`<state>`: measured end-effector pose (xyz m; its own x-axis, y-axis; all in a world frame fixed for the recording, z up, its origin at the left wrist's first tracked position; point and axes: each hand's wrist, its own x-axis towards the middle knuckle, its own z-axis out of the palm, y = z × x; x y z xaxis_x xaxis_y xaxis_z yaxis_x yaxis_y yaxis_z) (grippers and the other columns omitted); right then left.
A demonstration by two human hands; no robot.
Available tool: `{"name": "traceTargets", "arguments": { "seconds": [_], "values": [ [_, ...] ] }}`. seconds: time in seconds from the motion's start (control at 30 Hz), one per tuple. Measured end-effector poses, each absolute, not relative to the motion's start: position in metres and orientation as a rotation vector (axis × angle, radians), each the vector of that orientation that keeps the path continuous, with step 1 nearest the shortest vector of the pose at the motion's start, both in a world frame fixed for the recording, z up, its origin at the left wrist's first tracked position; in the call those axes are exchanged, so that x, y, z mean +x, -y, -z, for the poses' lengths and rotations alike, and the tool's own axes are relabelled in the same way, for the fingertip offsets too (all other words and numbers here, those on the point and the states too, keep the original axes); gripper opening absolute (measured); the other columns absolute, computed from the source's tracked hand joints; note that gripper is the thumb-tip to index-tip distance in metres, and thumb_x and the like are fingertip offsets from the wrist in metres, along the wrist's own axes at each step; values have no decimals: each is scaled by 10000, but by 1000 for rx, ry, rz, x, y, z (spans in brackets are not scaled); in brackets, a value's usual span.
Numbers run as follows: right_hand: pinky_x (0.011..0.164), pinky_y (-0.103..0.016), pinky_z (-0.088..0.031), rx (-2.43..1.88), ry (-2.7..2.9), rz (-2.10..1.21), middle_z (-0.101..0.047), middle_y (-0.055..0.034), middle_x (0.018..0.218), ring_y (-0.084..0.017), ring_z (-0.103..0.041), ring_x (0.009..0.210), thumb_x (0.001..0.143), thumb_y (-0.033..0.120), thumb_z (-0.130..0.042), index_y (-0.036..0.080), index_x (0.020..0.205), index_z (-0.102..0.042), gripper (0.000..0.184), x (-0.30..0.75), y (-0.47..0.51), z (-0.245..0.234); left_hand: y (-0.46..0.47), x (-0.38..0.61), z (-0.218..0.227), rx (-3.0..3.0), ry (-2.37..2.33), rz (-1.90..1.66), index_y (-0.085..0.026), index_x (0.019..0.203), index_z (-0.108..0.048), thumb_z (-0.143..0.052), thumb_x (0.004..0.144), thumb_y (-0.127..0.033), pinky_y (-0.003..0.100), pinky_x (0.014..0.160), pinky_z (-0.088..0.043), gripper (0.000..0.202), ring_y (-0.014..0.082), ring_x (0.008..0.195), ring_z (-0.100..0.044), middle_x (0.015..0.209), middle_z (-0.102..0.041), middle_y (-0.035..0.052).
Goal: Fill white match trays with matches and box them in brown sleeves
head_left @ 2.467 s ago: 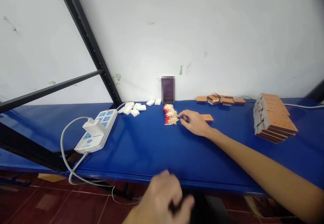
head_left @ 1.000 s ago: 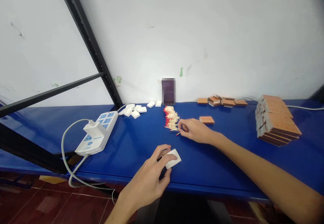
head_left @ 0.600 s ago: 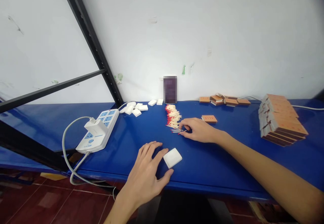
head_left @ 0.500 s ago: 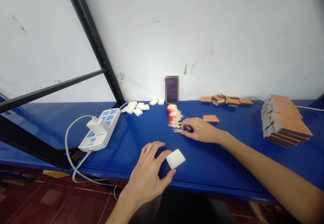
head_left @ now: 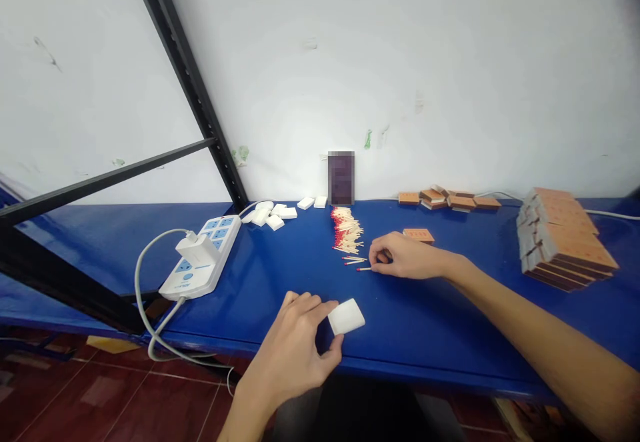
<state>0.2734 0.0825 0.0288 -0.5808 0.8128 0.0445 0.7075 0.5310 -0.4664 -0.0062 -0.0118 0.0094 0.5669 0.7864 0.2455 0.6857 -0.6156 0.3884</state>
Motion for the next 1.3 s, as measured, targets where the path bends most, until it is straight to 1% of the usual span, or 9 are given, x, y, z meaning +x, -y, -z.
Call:
{"name": "traceTargets", "arguments": {
  "seconds": [0.17, 0.23, 0.3, 0.4, 0.63, 0.83, 1.03, 1.17, 1.3],
  "values": [
    [591, -247, -338, -1282, 2456, -478, -551, 31, 657, -109, -481, 590, 800, 204, -611, 194, 726, -630, 77, 257, -78, -24, 5, -8, -4, 2532, -1209, -526, -208, 1272, -654, -663, 838, -254, 499, 983, -452, 437, 270, 896, -664, 965, -722, 67],
    [582, -247, -314, -1322, 2355, -386, -528, 39, 648, -110, -465, 585, 817, 232, -612, 197, 798, -636, 47, 255, -82, -17, 4, -7, 0, 2530, -1199, -541, -230, 1288, -641, -649, 846, -262, 482, 948, -497, 444, 277, 920, -678, 1001, -728, 70],
    [573, -248, -297, -1365, 2252, -342, -507, 40, 638, -117, -454, 580, 874, 263, -565, 200, 889, -648, 106, 256, -88, -11, 3, -7, 3, 2544, -1213, -590, -246, 1292, -639, -644, 850, -281, 468, 914, -534, 444, 299, 993, -677, 1079, -716, 88],
    [585, -252, -302, -1408, 2199, -312, -508, 31, 645, -130, -465, 597, 929, 291, -512, 200, 949, -653, 169, 259, -98, -4, 4, -7, 6, 2590, -1254, -656, -258, 1286, -645, -660, 836, -304, 498, 940, -539, 453, 335, 1097, -654, 1167, -689, 108],
    [598, -258, -307, -1455, 2297, -293, -595, -4, 718, -147, -509, 647, 964, 291, -496, 204, 881, -625, 176, 259, -110, -3, 5, -7, 4, 2620, -1238, -658, -278, 1292, -633, -667, 839, -301, 484, 938, -558, 455, 321, 1089, -664, 1157, -690, 94],
    [624, -263, -316, -1479, 2337, -239, -626, -28, 794, -165, -543, 723, 980, 268, -456, 205, 902, -591, 168, 257, -109, -1, 5, -7, 2, 2573, -1231, -588, -278, 1307, -623, -665, 850, -284, 500, 946, -545, 458, 324, 1084, -655, 1128, -679, 85],
    [586, -262, -302, -1431, 2310, -316, -586, 5, 693, -139, -485, 605, 968, 283, -462, 207, 875, -566, 160, 257, -97, -11, 5, -6, 1, 2583, -1207, -611, -266, 1301, -630, -675, 849, -284, 470, 949, -545, 455, 309, 1073, -659, 1134, -677, 83],
    [587, -263, -299, -1376, 2439, -348, -597, 8, 695, -137, -485, 607, 918, 255, -519, 215, 848, -585, 104, 260, -86, -20, 4, -6, 0, 2581, -1206, -621, -258, 1300, -633, -687, 847, -294, 456, 949, -541, 457, 301, 1045, -666, 1120, -680, 86],
    [579, -269, -293, -1400, 2517, -307, -622, -5, 721, -144, -504, 617, 909, 248, -533, 217, 819, -605, 119, 260, -82, -24, 3, -6, 0, 2566, -1190, -589, -261, 1308, -618, -676, 857, -288, 474, 951, -530, 456, 287, 983, -675, 1098, -681, 75]
  ]
}}
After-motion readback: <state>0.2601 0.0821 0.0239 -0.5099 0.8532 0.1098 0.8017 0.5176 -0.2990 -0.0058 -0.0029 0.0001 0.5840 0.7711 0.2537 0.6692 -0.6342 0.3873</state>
